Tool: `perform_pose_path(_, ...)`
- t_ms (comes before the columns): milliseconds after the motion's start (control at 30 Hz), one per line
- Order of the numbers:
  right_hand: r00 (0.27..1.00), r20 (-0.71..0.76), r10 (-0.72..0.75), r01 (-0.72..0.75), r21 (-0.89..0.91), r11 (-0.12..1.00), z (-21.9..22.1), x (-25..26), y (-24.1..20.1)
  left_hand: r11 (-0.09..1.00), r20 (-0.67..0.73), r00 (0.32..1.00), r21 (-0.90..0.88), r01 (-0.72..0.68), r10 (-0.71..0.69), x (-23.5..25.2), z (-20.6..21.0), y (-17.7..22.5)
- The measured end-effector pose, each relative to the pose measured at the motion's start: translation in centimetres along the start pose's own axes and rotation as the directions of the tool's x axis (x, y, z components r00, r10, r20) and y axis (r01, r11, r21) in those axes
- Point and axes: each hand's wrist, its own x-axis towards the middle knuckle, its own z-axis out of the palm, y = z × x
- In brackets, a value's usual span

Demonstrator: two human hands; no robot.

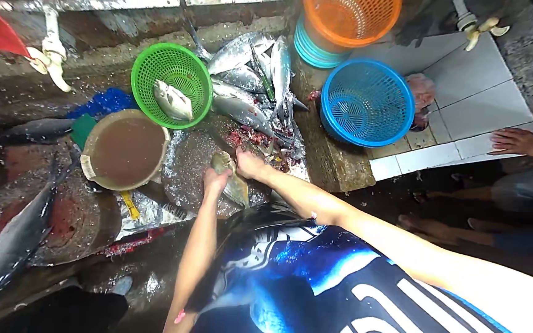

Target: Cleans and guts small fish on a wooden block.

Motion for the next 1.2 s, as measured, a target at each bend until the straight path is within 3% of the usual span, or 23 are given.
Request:
perform_pose_path(133, 1.000, 0.001, 0.017, -0.017, -0.009, 1.000, -0.6, 0.4, 0.6, 0.999, 0.000, 1.000, -0.041, 0.022, -0.022, -0.7, -0.1, -0.4)
perform_pose_path(300, 0.971, -0.150, 0.185, -0.173, 0.091, 0.981, -1.0, 0.3, 2.9, 0.980, -0.028, 1.000, -0.200, 0.004, -0.010, -0.3, 0.0, -2.3)
perform_pose_path(400, 0.970, -0.191, 0.149, -0.120, 0.157, 0.980, -2.2, -0.7, 3.0, 0.960, -0.062, 0.997, -0.274, -0.058, 0.043, 0.0, 0.5, -3.3)
perform_pose_path(467, 0.971, -0.230, 0.064, -0.024, 0.172, 0.985, -2.9, -2.1, 2.8, 0.976, -0.109, 0.990, -0.189, -0.106, 0.086, -0.1, 0.5, -3.2)
perform_pose_path(567, 0.996, -0.086, -0.021, 0.034, 0.156, 0.987, -4.6, -4.8, 2.6, 0.982, -0.228, 0.959, 0.132, -0.139, 0.166, -0.5, -1.2, -2.1)
perform_pose_path(700, 0.998, 0.058, -0.036, 0.031, 0.090, 0.995, -4.0, -8.1, 4.0, 0.947, -0.361, 0.878, 0.184, -0.264, 0.315, 1.9, -2.8, -1.4)
perform_pose_path(800, 0.989, 0.146, -0.007, -0.007, 0.091, 0.996, -2.6, -9.9, 4.9, 0.901, -0.313, 0.858, 0.294, -0.320, 0.407, 4.6, -1.9, -0.3)
perform_pose_path(867, 0.974, 0.227, 0.017, -0.042, 0.103, 0.994, -1.8, -10.7, 5.1, 0.882, -0.253, 0.880, 0.364, -0.300, 0.403, 5.6, -0.6, 0.4)
perform_pose_path(967, 0.947, 0.319, 0.035, -0.078, 0.124, 0.989, -0.5, -11.5, 5.0, 0.872, -0.278, 0.879, 0.419, -0.252, 0.388, 6.1, 0.8, 0.9)
perform_pose_path(1200, 0.956, 0.251, 0.149, -0.195, 0.170, 0.966, 2.9, -10.8, 2.5, 0.841, -0.243, 0.898, 0.498, -0.209, 0.367, 5.8, 0.5, 2.1)
